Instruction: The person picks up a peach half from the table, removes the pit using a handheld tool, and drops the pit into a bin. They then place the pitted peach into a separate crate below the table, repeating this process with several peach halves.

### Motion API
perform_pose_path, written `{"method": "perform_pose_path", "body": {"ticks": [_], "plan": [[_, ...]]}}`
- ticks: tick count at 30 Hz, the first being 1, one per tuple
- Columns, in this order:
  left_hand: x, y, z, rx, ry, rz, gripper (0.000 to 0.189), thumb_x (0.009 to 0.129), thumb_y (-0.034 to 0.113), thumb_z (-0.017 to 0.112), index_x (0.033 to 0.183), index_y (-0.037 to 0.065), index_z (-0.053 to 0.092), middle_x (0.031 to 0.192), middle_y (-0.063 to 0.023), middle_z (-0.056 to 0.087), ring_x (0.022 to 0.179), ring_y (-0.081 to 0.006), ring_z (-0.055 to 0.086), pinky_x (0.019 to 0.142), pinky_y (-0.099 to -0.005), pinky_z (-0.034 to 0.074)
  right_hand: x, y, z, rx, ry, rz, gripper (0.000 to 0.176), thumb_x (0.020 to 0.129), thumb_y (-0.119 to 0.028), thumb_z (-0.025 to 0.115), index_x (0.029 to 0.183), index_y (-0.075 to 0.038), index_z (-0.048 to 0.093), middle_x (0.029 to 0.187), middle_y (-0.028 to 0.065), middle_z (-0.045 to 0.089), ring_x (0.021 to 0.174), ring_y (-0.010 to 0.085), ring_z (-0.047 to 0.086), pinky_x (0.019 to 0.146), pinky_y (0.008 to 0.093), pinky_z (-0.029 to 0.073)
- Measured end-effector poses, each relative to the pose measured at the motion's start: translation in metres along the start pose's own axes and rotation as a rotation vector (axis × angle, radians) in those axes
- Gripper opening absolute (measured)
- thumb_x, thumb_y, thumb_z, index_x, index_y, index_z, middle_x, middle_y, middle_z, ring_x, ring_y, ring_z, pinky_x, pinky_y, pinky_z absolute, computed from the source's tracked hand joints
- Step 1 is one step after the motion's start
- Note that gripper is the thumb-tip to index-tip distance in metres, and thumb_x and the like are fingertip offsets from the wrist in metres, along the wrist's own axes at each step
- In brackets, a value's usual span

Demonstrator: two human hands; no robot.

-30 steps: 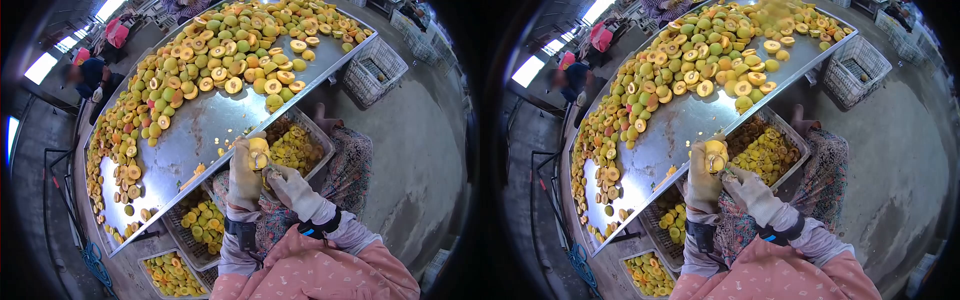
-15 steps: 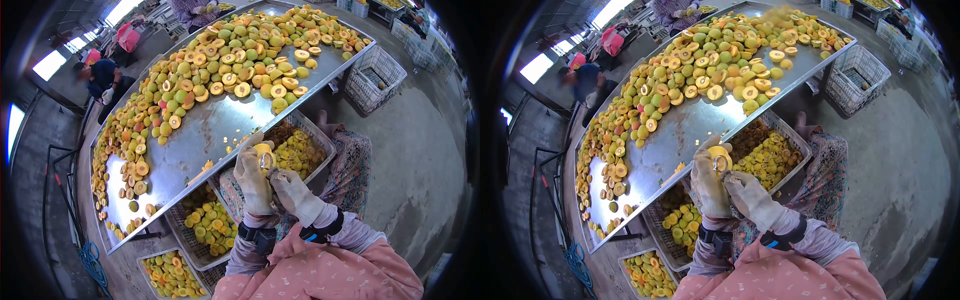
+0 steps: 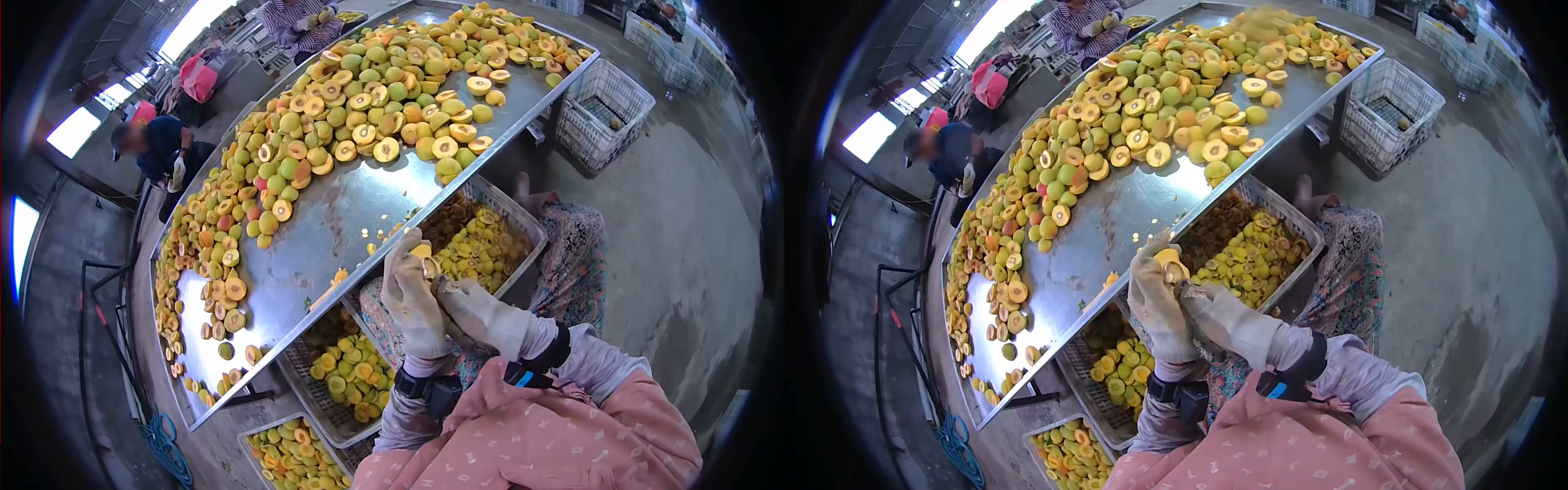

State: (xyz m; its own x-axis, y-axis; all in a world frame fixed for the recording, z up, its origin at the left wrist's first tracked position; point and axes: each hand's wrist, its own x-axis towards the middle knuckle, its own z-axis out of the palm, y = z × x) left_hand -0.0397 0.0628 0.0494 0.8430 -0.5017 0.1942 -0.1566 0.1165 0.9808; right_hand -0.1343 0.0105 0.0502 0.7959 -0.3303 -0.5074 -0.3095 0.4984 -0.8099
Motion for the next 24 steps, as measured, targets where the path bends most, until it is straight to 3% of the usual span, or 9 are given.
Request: {"method": "perform_pose_path", "body": {"ticks": [4, 6, 10, 12, 16, 17, 18, 22, 24], "plan": [[0.005, 0.003, -0.007, -0.068, -0.103, -0.060, 0.041, 0.101, 0.025, 0.040, 0.115, -0.005, 0.064, 0.112, -0.0118, 0.066, 0.097, -0.0170, 0.059, 0.089, -0.0287, 0.045, 0.009, 0.019, 0.002, 0.028, 0.037, -0.147, 0.034, 0.101, -0.033, 0.052, 0.102, -0.001, 0.063, 0.078, 0.0080, 0.064, 0.072, 0.0163, 0.058, 0.065, 0.0323, 0.048], [0.007, 0.004, -0.005, -0.146, -0.173, -0.139, 0.041, 0.101, 0.026, 0.041, 0.115, -0.004, 0.065, 0.112, -0.0109, 0.067, 0.097, -0.0171, 0.059, 0.089, -0.0288, 0.045, 0.009, 0.017, -0.001, -0.455, 0.269, -0.275, 0.036, 0.100, -0.035, 0.052, 0.103, -0.001, 0.063, 0.078, 0.0042, 0.062, 0.069, 0.0137, 0.056, 0.062, 0.0290, 0.047], [0.000, 0.000, -0.001, -0.036, -0.078, -0.112, 0.041, 0.102, 0.025, 0.038, 0.112, -0.006, 0.064, 0.117, -0.0109, 0.066, 0.100, -0.0153, 0.059, 0.090, -0.0286, 0.045, 0.025, 0.039, -0.009, -0.423, 0.026, -0.649, 0.045, 0.101, -0.042, 0.048, 0.105, 0.001, 0.062, 0.080, 0.0061, 0.063, 0.067, 0.0157, 0.057, 0.060, 0.0299, 0.047], [0.003, 0.002, -0.001, 0.026, -0.063, -0.036, 0.041, 0.103, 0.025, 0.038, 0.110, -0.006, 0.064, 0.117, -0.0110, 0.066, 0.099, -0.0152, 0.059, 0.090, -0.0289, 0.045, 0.000, -0.001, -0.003, 0.030, -0.102, 0.158, 0.054, 0.102, -0.051, 0.043, 0.105, -0.001, 0.061, 0.081, 0.0058, 0.063, 0.065, 0.0162, 0.057, 0.056, 0.0307, 0.047], [0.010, 0.012, -0.007, 0.034, -0.221, 0.046, 0.042, 0.105, 0.027, 0.034, 0.110, -0.002, 0.063, 0.105, -0.0144, 0.068, 0.089, -0.0176, 0.061, 0.089, -0.0297, 0.047, -0.008, 0.003, 0.003, 0.127, -0.103, -0.098, 0.055, 0.098, -0.067, 0.037, 0.085, -0.016, 0.053, 0.059, -0.0039, 0.045, 0.046, 0.0113, 0.042, 0.042, 0.0271, 0.032], [0.011, 0.013, -0.008, -0.036, -0.255, 0.039, 0.044, 0.106, 0.029, 0.032, 0.109, -0.002, 0.063, 0.104, -0.0140, 0.068, 0.088, -0.0180, 0.061, 0.088, -0.0305, 0.047, -0.011, 0.002, 0.000, 0.185, -0.188, -0.056, 0.056, 0.097, -0.069, 0.037, 0.081, -0.017, 0.050, 0.058, -0.0053, 0.041, 0.045, 0.0098, 0.038, 0.042, 0.0256, 0.029], [0.012, 0.005, -0.009, -0.356, -0.235, -0.290, 0.045, 0.105, 0.034, 0.038, 0.111, -0.003, 0.063, 0.102, -0.0140, 0.068, 0.093, -0.0166, 0.061, 0.088, -0.0304, 0.048, -0.014, 0.000, -0.004, 0.237, -0.272, -0.015, 0.057, 0.096, -0.071, 0.037, 0.078, -0.019, 0.048, 0.057, -0.0067, 0.037, 0.045, 0.0083, 0.034, 0.042, 0.0241, 0.025], [0.015, -0.006, -0.013, -0.129, -0.269, -0.170, 0.046, 0.104, 0.039, 0.044, 0.110, -0.003, 0.063, 0.106, -0.0155, 0.068, 0.093, -0.0189, 0.062, 0.088, -0.0329, 0.049, -0.020, -0.013, -0.005, 0.211, -0.230, 0.068, 0.059, 0.094, -0.075, 0.036, 0.073, -0.019, 0.043, 0.056, -0.0077, 0.034, 0.044, 0.0070, 0.029, 0.041, 0.0240, 0.023], [0.016, -0.021, -0.015, -0.242, -0.352, -0.068, 0.049, 0.102, 0.045, 0.050, 0.109, -0.002, 0.063, 0.110, -0.0174, 0.067, 0.094, -0.0214, 0.063, 0.088, -0.0352, 0.050, -0.011, -0.008, -0.015, 0.398, -0.438, 0.278, 0.060, 0.093, -0.076, 0.037, 0.074, -0.019, 0.043, 0.056, -0.0078, 0.035, 0.043, 0.0071, 0.028, 0.041, 0.0245, 0.024]]}}
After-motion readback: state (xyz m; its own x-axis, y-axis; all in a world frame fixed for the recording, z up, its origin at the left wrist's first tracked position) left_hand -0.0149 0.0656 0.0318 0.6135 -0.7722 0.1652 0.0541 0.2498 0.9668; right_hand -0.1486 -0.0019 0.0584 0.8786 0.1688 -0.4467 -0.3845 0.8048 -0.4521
